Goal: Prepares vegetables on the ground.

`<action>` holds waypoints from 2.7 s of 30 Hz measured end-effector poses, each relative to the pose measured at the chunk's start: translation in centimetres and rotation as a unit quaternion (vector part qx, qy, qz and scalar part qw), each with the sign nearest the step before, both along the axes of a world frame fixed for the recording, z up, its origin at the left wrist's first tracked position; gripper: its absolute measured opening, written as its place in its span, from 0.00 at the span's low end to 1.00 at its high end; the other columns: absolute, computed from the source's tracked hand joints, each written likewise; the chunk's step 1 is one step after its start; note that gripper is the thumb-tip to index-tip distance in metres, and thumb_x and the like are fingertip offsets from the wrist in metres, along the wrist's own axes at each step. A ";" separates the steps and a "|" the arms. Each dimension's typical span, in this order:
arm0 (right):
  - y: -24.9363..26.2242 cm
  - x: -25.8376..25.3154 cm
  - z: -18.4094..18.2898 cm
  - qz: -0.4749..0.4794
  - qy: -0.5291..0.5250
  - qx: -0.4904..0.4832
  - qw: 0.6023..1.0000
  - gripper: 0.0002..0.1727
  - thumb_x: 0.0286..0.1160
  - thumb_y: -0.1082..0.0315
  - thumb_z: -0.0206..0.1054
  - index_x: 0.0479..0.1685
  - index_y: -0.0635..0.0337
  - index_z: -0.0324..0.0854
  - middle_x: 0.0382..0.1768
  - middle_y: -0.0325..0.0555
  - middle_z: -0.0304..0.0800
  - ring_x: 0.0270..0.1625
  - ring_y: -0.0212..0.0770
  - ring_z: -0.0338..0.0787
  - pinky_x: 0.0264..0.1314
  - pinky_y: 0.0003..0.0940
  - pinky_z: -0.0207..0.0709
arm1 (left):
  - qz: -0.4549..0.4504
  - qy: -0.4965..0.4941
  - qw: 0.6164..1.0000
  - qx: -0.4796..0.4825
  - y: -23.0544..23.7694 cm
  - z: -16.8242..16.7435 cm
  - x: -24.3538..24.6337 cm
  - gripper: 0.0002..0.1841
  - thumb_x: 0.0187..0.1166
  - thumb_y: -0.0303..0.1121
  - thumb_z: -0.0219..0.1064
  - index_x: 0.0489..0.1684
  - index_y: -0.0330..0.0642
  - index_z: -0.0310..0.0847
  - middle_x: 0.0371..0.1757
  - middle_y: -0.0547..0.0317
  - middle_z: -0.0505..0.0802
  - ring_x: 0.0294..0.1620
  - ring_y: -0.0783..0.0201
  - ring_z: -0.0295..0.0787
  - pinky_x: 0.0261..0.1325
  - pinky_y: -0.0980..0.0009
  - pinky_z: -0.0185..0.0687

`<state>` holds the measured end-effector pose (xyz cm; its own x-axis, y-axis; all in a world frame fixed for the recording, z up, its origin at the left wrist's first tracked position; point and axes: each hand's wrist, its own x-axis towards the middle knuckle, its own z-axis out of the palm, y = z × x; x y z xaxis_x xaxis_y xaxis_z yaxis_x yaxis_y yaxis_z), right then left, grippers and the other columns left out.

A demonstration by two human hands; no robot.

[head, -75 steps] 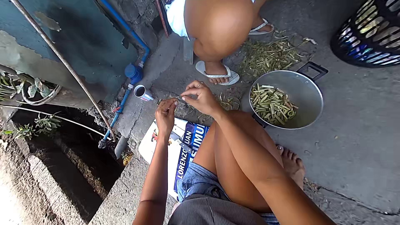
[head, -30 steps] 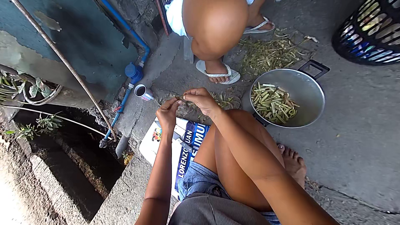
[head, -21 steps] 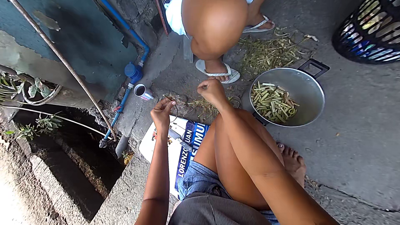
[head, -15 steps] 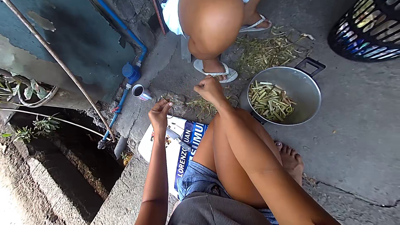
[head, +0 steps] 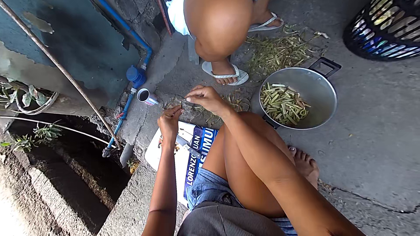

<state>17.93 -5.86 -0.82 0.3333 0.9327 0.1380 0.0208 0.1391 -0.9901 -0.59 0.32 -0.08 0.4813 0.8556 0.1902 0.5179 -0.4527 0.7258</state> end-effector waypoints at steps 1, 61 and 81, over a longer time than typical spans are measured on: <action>0.0 -0.3 0.1 0.008 0.004 0.002 1.000 0.08 0.75 0.72 0.71 0.45 0.66 0.93 0.54 0.54 0.87 0.55 0.39 0.85 0.56 0.31 0.81 | -0.010 0.005 1.000 0.019 0.0 -0.1 0.0 0.09 0.77 0.32 0.76 0.49 0.40 0.95 0.49 0.50 0.97 0.48 0.58 0.95 0.56 0.55 0.86; 1.9 3.6 -1.7 -0.017 -0.218 -0.153 0.964 0.16 0.78 0.68 0.71 0.63 0.61 0.90 0.65 0.67 0.83 0.68 0.62 0.83 0.72 0.59 0.74 | -0.093 0.100 0.990 0.027 1.3 -1.1 0.2 0.11 0.78 0.31 0.74 0.53 0.37 0.94 0.49 0.44 0.95 0.49 0.48 0.94 0.57 0.45 0.85; 1.9 0.5 -1.0 0.072 -0.518 -0.095 0.847 0.12 0.80 0.74 0.65 0.48 0.54 0.96 0.57 0.58 0.88 0.68 0.63 0.80 0.72 0.56 0.70 | -0.156 0.218 0.963 -0.013 3.1 1.4 0.4 0.08 0.81 0.28 0.71 0.50 0.37 0.94 0.52 0.45 0.95 0.54 0.47 0.93 0.63 0.43 0.83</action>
<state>18.47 -3.98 -1.79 0.0070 0.9916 0.1293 0.8889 0.0531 -0.4550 -0.16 3.46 1.32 0.7450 0.6584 -0.1075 0.6178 -0.6203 0.4833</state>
